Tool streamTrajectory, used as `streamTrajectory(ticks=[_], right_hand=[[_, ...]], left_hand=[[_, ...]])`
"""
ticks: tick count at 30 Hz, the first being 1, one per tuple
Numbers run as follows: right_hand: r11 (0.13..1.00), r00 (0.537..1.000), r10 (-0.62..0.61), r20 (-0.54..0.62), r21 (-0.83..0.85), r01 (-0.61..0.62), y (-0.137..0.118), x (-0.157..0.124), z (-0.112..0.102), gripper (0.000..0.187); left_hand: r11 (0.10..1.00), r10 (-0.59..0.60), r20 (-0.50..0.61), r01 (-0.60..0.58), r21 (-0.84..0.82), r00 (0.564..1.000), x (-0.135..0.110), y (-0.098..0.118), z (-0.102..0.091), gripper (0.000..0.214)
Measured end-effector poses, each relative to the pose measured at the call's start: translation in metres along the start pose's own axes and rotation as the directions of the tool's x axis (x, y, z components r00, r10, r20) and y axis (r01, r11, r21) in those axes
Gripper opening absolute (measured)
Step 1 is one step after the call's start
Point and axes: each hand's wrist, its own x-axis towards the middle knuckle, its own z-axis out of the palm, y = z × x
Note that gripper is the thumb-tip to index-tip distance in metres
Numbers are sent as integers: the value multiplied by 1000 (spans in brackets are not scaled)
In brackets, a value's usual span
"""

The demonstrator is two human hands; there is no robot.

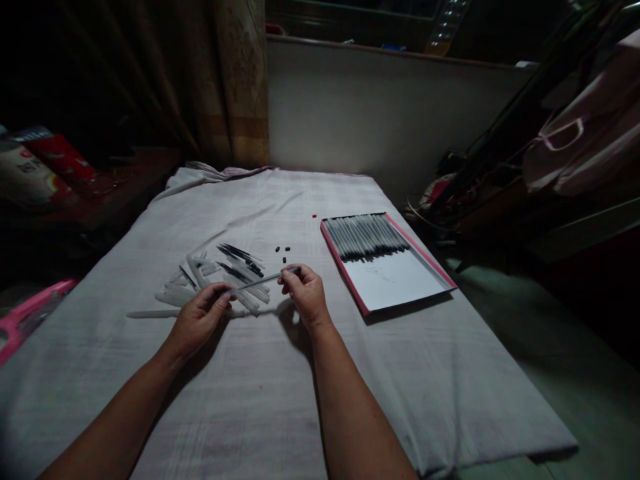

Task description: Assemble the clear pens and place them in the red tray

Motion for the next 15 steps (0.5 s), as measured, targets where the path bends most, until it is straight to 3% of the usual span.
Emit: streamTrajectory(ticks=[6,10,15], right_hand=[[990,982,131,135,-68,-123,-2,-2,-4,25],[979,961,148,235,-173,-109,-5,-2,-16,27],[943,945,197,260,-313,-110,3,0,-20,43]], left_hand=[[997,41,-16,-40,64,999,-4,-2,-3,34],[999,41,25,-42,31,999,-6,-1,-7,34],[997,68,10,-68,32,998,-5,0,-10,33]])
